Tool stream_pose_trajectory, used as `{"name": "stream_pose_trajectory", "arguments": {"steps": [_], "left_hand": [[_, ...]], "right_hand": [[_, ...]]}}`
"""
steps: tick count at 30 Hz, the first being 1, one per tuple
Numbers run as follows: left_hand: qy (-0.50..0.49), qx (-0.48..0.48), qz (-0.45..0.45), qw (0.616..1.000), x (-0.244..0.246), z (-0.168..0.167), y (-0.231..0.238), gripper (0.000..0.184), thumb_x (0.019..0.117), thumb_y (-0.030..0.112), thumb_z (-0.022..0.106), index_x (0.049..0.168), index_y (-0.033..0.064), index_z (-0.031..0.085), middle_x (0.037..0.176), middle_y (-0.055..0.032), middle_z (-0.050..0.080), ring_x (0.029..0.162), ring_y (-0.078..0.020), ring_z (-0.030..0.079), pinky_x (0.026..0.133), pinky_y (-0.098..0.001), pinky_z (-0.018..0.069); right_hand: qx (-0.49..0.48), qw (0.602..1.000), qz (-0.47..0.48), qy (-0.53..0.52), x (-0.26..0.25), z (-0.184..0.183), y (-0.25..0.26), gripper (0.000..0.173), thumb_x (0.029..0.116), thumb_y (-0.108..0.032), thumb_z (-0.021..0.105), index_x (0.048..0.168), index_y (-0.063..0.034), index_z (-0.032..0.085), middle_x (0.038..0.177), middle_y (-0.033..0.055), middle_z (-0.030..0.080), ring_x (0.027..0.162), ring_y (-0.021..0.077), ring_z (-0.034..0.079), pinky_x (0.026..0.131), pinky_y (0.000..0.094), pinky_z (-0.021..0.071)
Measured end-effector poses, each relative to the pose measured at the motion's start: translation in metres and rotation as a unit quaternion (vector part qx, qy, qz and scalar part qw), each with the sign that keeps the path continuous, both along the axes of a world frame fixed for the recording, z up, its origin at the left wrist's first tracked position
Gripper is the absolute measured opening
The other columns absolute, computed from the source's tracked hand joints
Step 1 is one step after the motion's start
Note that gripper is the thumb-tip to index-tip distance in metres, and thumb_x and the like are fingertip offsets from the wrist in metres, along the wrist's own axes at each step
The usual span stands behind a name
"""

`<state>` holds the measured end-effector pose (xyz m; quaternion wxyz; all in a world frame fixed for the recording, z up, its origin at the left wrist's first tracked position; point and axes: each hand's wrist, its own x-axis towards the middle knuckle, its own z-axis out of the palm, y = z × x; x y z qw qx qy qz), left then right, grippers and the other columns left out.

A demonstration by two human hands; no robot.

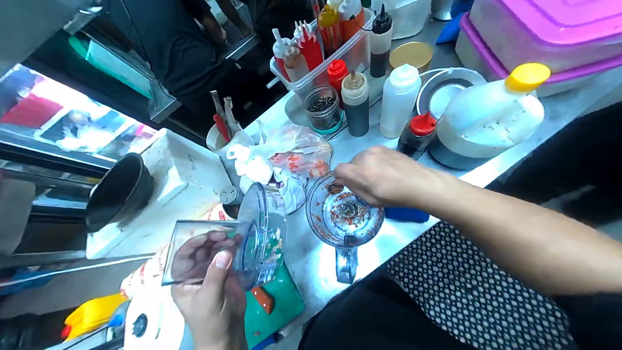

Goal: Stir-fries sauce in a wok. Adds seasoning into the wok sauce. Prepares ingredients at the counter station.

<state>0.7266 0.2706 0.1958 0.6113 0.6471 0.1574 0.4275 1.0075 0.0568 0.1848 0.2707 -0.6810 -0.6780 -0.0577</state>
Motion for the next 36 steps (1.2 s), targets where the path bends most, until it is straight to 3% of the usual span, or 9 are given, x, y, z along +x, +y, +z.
{"name": "stream_pose_trajectory", "arguments": {"steps": [2, 5, 8, 12, 14, 17, 23, 31, 36], "left_hand": [[-0.012, -0.027, -0.006, 1.000, 0.010, -0.004, -0.006, 0.043, 0.0837, 0.029, 0.085, 0.118, 0.0131, 0.063, 0.104, -0.0056, 0.069, 0.093, -0.0208, 0.070, 0.090, -0.0436, 0.0611], [-0.032, -0.042, -0.048, 0.997, 0.034, -0.008, -0.021, 0.044, 0.0816, 0.026, 0.086, 0.118, 0.0151, 0.063, 0.105, -0.0049, 0.070, 0.095, -0.0201, 0.071, 0.091, -0.0423, 0.0608], [-0.009, -0.008, -0.091, 0.996, 0.061, -0.017, -0.039, 0.048, 0.0785, 0.029, 0.089, 0.119, 0.0208, 0.066, 0.109, 0.0003, 0.071, 0.097, -0.0168, 0.070, 0.092, -0.0390, 0.0605], [0.020, 0.070, -0.115, 0.991, 0.085, -0.031, -0.062, 0.058, 0.0731, 0.030, 0.093, 0.122, 0.0191, 0.063, 0.110, -0.0006, 0.070, 0.101, -0.0187, 0.070, 0.092, -0.0378, 0.0605], [0.031, 0.103, -0.101, 0.989, 0.089, -0.041, -0.075, 0.063, 0.0692, 0.027, 0.095, 0.122, 0.0167, 0.063, 0.110, -0.0009, 0.071, 0.102, -0.0188, 0.070, 0.093, -0.0362, 0.0605], [0.055, 0.151, -0.060, 0.985, 0.094, -0.053, -0.093, 0.064, 0.0681, 0.025, 0.095, 0.122, 0.0129, 0.062, 0.112, -0.0002, 0.070, 0.104, -0.0176, 0.068, 0.095, -0.0359, 0.0591], [0.113, 0.187, 0.055, 0.974, 0.102, -0.067, -0.130, 0.066, 0.0661, 0.022, 0.093, 0.119, 0.0018, 0.058, 0.110, -0.0032, 0.067, 0.106, -0.0111, 0.066, 0.095, -0.0291, 0.0572], [0.236, 0.179, 0.095, 0.950, 0.110, -0.081, -0.153, 0.070, 0.0700, 0.031, 0.094, 0.123, 0.0061, 0.056, 0.110, -0.0053, 0.064, 0.099, -0.0131, 0.064, 0.087, -0.0309, 0.0560], [0.250, 0.186, 0.041, 0.950, 0.099, -0.085, -0.145, 0.073, 0.0731, 0.036, 0.092, 0.127, 0.0034, 0.056, 0.117, -0.0086, 0.064, 0.105, -0.0150, 0.064, 0.090, -0.0331, 0.0569]], "right_hand": [[0.074, 0.997, -0.024, -0.025, -0.016, 0.004, -0.034, 0.019, 0.1010, -0.012, 0.051, 0.095, -0.0056, 0.067, 0.063, 0.0030, 0.057, 0.056, 0.0200, 0.058, 0.050, 0.0374, 0.0483], [0.085, 0.993, -0.061, -0.049, -0.035, -0.015, -0.072, 0.014, 0.0982, -0.008, 0.054, 0.096, -0.0049, 0.067, 0.066, 0.0034, 0.059, 0.059, 0.0201, 0.060, 0.050, 0.0360, 0.0494], [0.143, 0.981, -0.119, -0.050, -0.042, -0.011, -0.094, 0.016, 0.0965, -0.006, 0.054, 0.096, -0.0016, 0.070, 0.065, 0.0048, 0.059, 0.056, 0.0189, 0.056, 0.051, 0.0344, 0.0459], [0.176, 0.964, -0.201, 0.014, -0.048, -0.019, -0.119, 0.023, 0.0997, -0.010, 0.051, 0.097, -0.0021, 0.072, 0.070, 0.0038, 0.065, 0.061, 0.0137, 0.062, 0.057, 0.0311, 0.0530], [0.194, 0.936, -0.277, 0.093, -0.051, -0.019, -0.138, 0.026, 0.1031, -0.015, 0.050, 0.101, -0.0018, 0.073, 0.078, 0.0035, 0.070, 0.067, 0.0086, 0.066, 0.063, 0.0280, 0.0578], [0.237, 0.860, -0.379, 0.244, -0.058, -0.018, -0.162, 0.024, 0.1046, -0.018, 0.052, 0.108, -0.0033, 0.071, 0.080, -0.0020, 0.072, 0.063, 0.0016, 0.065, 0.057, 0.0203, 0.0575], [0.347, 0.721, -0.429, 0.420, -0.063, -0.036, -0.184, 0.016, 0.1013, -0.011, 0.057, 0.108, -0.0040, 0.070, 0.073, -0.0016, 0.072, 0.056, 0.0062, 0.065, 0.051, 0.0217, 0.0577], [0.420, 0.622, -0.414, 0.515, -0.073, -0.051, -0.180, 0.013, 0.1004, -0.006, 0.057, 0.102, -0.0082, 0.069, 0.070, -0.0022, 0.072, 0.052, 0.0063, 0.064, 0.049, 0.0219, 0.0571], [0.420, 0.617, -0.395, 0.536, -0.072, -0.036, -0.168, 0.014, 0.1013, -0.010, 0.056, 0.102, -0.0112, 0.070, 0.070, -0.0033, 0.072, 0.052, 0.0060, 0.064, 0.048, 0.0218, 0.0567]]}}
